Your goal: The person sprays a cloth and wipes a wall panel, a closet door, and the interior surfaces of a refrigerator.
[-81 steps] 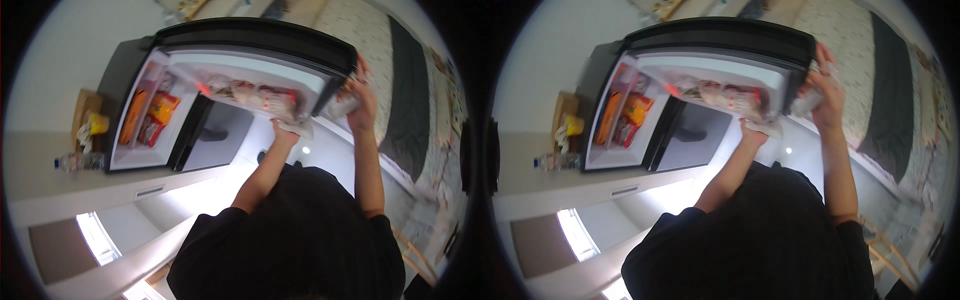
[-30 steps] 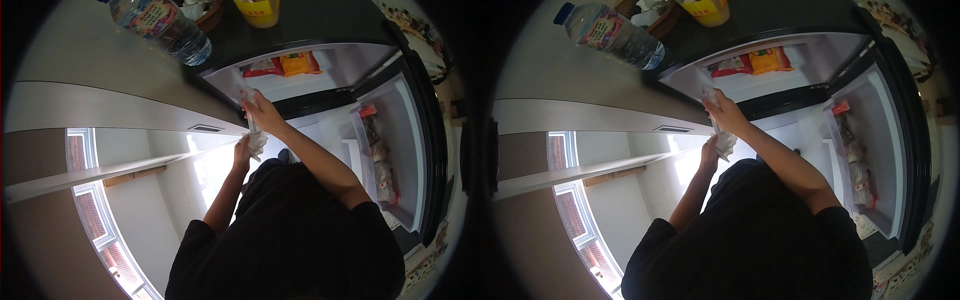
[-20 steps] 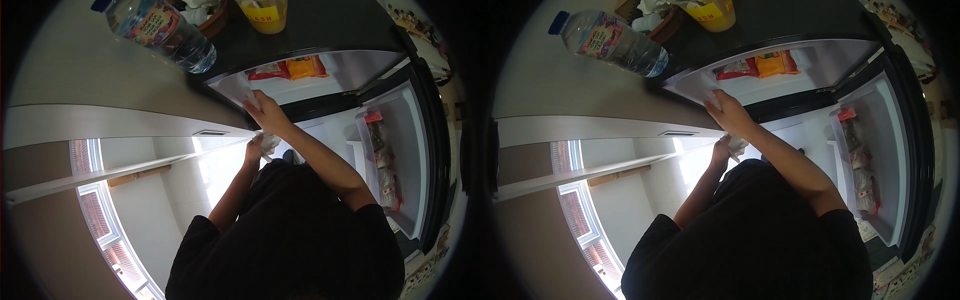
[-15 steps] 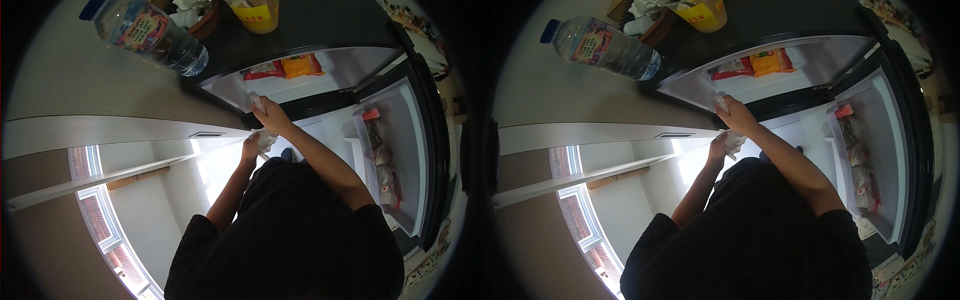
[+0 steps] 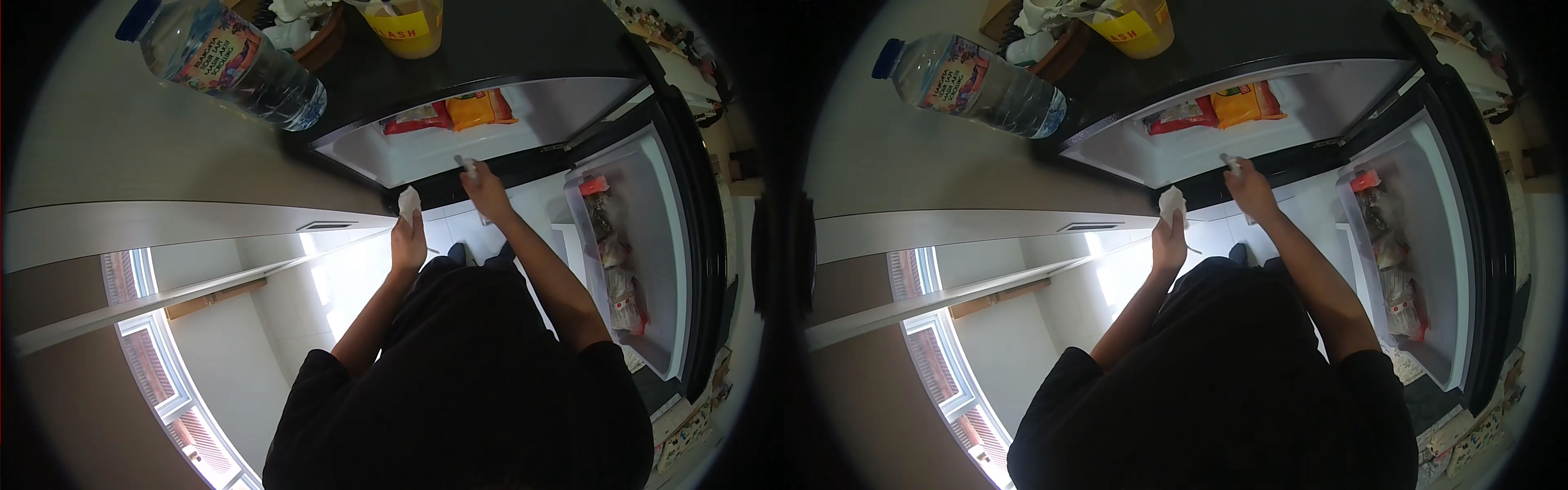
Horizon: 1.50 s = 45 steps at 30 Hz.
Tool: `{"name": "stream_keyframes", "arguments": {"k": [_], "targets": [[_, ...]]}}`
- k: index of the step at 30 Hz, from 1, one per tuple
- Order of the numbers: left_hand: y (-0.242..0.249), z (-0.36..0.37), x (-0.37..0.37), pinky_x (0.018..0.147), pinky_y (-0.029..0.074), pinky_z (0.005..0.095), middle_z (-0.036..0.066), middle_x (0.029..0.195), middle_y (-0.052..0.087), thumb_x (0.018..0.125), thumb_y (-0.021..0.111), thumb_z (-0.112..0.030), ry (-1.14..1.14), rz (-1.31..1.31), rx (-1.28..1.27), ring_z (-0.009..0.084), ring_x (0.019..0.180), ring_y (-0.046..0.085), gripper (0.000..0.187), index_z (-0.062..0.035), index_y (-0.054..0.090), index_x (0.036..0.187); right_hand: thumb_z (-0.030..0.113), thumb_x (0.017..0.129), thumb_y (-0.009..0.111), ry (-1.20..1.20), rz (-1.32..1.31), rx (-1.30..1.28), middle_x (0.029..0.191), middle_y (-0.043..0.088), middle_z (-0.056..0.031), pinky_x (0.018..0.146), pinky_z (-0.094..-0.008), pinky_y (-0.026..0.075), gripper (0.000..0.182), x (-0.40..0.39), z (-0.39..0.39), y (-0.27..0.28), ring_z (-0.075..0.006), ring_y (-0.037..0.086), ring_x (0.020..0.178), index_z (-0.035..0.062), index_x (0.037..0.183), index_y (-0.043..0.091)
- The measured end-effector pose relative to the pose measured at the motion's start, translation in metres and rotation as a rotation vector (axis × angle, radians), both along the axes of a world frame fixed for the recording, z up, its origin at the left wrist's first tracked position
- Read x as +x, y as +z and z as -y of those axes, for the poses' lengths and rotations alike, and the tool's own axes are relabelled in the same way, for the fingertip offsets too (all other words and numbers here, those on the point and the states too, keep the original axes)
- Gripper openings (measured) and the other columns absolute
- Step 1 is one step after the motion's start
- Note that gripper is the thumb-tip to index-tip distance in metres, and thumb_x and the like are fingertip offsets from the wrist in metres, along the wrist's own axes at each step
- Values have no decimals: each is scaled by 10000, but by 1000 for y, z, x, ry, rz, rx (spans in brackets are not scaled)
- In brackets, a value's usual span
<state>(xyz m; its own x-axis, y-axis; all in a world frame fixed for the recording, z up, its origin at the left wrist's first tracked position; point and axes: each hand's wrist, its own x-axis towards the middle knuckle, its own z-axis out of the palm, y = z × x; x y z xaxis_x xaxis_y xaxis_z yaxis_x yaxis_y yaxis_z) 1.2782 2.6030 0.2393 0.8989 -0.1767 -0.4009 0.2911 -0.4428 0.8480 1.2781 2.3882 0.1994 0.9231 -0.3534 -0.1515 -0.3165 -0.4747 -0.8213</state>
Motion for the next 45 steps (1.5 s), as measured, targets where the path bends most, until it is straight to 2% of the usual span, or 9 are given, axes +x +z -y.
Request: {"name": "stream_keyframes", "arguments": {"k": [3,5,13,17,31,37,40,42,45], "targets": [[-5,24,20,1115,391,426,361,1456,393,969,463,29,-174,770,47,469,1371,409,363,136,481,1315,335,962,600,-137,-57,107,894,700,-230,700,-440,548,441,-28,20,-7,-375,709,783,-4,1236,538],[-19,38,43,1139,361,438,352,1478,371,962,465,23,-238,863,194,475,1396,366,393,140,459,1338,311,980,597,-208,-59,238,825,668,-93,527,-311,487,396,-49,28,-1,-138,599,589,34,1249,507],[-74,101,65,1231,138,484,326,1559,249,990,519,-324,-535,961,686,434,1487,197,660,120,338,1443,279,970,601,-410,-10,370,843,672,-95,525,-306,495,372,-110,35,11,-153,606,569,-1,1202,525],[-69,123,68,1223,166,489,324,1570,221,973,549,-417,-667,977,520,432,1485,202,781,123,283,1470,243,980,586,-455,3,441,845,662,-83,512,-291,478,333,-131,33,17,-127,573,559,0,1200,529],[-62,54,100,1221,150,501,324,1584,179,980,559,-416,-536,889,639,452,1486,166,799,122,255,1487,251,974,596,-348,25,497,892,646,-75,531,-282,475,352,-115,27,29,-119,567,590,8,1216,517],[-41,54,87,1218,146,507,326,1590,164,1004,518,-392,-456,949,603,459,1485,161,759,129,250,1485,55,904,481,-172,189,694,1117,494,-116,776,-314,492,517,-97,17,32,-158,542,927,42,1371,261],[-17,40,62,1200,222,490,276,1594,228,1004,550,-309,-500,940,472,401,1470,271,688,74,274,1504,49,892,483,-75,272,651,1113,504,-125,850,-313,478,523,-82,5,34,-173,542,967,35,1366,262],[5,28,38,1154,331,451,194,1587,313,968,628,-171,-643,202,-79,308,1426,390,674,8,293,1525,31,925,507,-20,311,725,1146,511,-118,917,-302,465,490,-73,-8,47,-185,543,1065,35,1361,283],[22,19,-2,1104,400,390,116,1442,498,886,700,-8,-552,-37,-528,222,1354,463,893,-28,135,1578,33,980,577,133,344,907,1227,540,-88,963,-294,468,408,-61,-28,69,-161,562,1153,24,1334,374]]}}
